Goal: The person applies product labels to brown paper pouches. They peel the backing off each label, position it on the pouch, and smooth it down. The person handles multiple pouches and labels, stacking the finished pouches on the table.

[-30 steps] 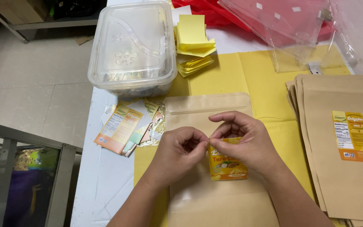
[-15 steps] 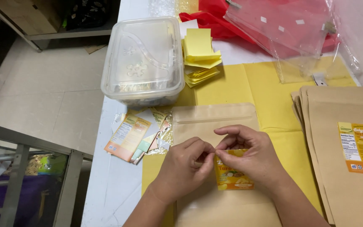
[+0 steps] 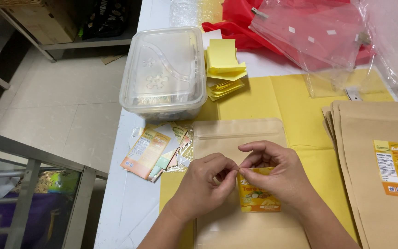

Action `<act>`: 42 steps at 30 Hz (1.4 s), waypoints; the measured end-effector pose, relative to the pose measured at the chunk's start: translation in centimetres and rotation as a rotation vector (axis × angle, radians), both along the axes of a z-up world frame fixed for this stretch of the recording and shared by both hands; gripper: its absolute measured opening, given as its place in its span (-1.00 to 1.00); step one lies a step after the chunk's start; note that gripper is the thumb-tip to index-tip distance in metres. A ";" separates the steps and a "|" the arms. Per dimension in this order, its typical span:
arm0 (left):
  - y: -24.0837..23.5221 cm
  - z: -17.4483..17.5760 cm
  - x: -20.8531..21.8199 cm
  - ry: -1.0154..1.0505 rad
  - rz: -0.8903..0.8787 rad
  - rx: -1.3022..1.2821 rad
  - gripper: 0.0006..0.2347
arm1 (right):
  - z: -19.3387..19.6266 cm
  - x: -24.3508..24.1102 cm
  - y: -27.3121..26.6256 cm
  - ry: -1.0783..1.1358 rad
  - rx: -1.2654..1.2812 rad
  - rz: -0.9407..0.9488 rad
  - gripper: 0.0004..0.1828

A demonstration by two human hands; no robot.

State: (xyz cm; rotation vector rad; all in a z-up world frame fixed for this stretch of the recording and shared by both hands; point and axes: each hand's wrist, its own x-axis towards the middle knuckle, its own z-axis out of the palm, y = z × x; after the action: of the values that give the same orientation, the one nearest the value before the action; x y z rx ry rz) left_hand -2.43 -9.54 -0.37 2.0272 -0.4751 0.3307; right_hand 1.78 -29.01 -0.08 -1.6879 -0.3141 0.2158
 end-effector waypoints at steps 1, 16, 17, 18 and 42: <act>0.0 0.0 0.0 -0.002 -0.002 -0.005 -0.96 | -0.1 0.0 0.0 -0.016 -0.007 0.004 -0.54; -0.1 0.1 -0.3 -0.023 0.013 0.009 -0.95 | 0.2 -0.3 0.1 0.048 0.022 -0.002 -0.54; 0.0 0.2 -0.3 -0.024 0.013 0.010 -0.95 | 0.1 -0.2 0.1 0.047 0.023 -0.002 -0.54; -0.1 0.2 -0.2 -0.006 0.010 -0.002 -0.95 | 0.1 -0.2 0.0 0.044 0.027 0.004 -0.55; 0.5 0.6 0.0 0.297 -0.089 -0.160 -0.91 | -0.1 0.5 -0.7 0.029 -0.032 0.069 -0.56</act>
State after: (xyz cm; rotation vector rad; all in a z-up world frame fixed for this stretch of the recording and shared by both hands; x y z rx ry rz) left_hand -2.41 -9.05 0.24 1.8534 -0.3406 0.0101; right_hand 2.26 -29.72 -0.21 -1.7052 -0.3498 0.2974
